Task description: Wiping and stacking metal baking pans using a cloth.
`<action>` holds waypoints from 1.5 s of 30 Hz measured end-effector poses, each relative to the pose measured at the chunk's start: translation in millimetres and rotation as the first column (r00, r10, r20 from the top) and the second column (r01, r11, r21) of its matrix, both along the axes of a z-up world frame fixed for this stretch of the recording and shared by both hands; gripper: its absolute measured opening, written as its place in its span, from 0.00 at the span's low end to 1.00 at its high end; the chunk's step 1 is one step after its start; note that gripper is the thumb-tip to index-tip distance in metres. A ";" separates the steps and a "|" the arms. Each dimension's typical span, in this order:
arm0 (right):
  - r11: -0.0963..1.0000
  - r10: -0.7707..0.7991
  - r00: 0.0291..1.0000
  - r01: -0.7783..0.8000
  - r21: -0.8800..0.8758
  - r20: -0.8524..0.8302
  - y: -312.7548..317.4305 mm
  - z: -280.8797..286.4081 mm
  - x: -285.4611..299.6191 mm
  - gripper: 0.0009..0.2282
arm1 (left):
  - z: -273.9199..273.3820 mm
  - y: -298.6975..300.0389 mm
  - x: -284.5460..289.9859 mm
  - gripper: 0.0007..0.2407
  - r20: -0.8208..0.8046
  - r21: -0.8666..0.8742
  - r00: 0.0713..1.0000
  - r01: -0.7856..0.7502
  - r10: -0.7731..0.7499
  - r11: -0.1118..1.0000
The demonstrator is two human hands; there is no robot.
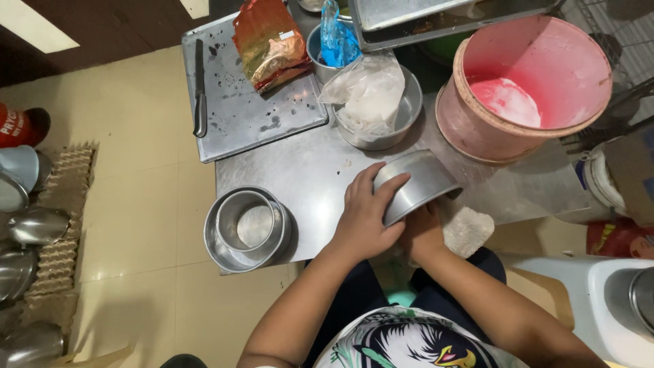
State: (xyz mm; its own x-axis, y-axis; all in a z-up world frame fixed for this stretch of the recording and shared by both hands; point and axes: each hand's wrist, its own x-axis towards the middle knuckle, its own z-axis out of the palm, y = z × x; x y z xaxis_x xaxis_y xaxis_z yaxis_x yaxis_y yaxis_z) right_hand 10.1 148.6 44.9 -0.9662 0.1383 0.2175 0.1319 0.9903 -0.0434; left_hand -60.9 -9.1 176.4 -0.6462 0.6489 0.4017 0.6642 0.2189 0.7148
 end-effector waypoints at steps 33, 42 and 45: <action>0.955 0.077 0.992 -0.101 -0.279 -0.096 -4.0 31.2 0.2 0.31 | 20.9 18.0 12.6 0.25 -0.130 -0.058 0.991 0.015 -0.022 0.998; 0.972 0.109 0.991 -0.123 -0.200 -0.083 3.4 15.7 3.1 0.24 | -71.9 -11.8 44.4 0.24 -0.150 0.157 0.983 -0.083 0.107 0.984; 0.968 0.124 0.992 -0.129 -0.214 -0.036 1.4 21.6 -1.5 0.21 | -137.9 -15.2 48.0 0.27 -0.201 0.272 0.966 -0.102 0.160 0.957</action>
State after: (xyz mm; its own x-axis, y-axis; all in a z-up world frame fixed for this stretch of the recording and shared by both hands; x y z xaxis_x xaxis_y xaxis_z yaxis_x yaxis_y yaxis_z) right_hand 8.5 150.0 66.5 -0.9741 0.0608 0.2177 0.0024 0.9659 -0.2590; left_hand -12.9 -24.4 38.5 -0.5959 0.4199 0.6845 0.7881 0.1421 0.5989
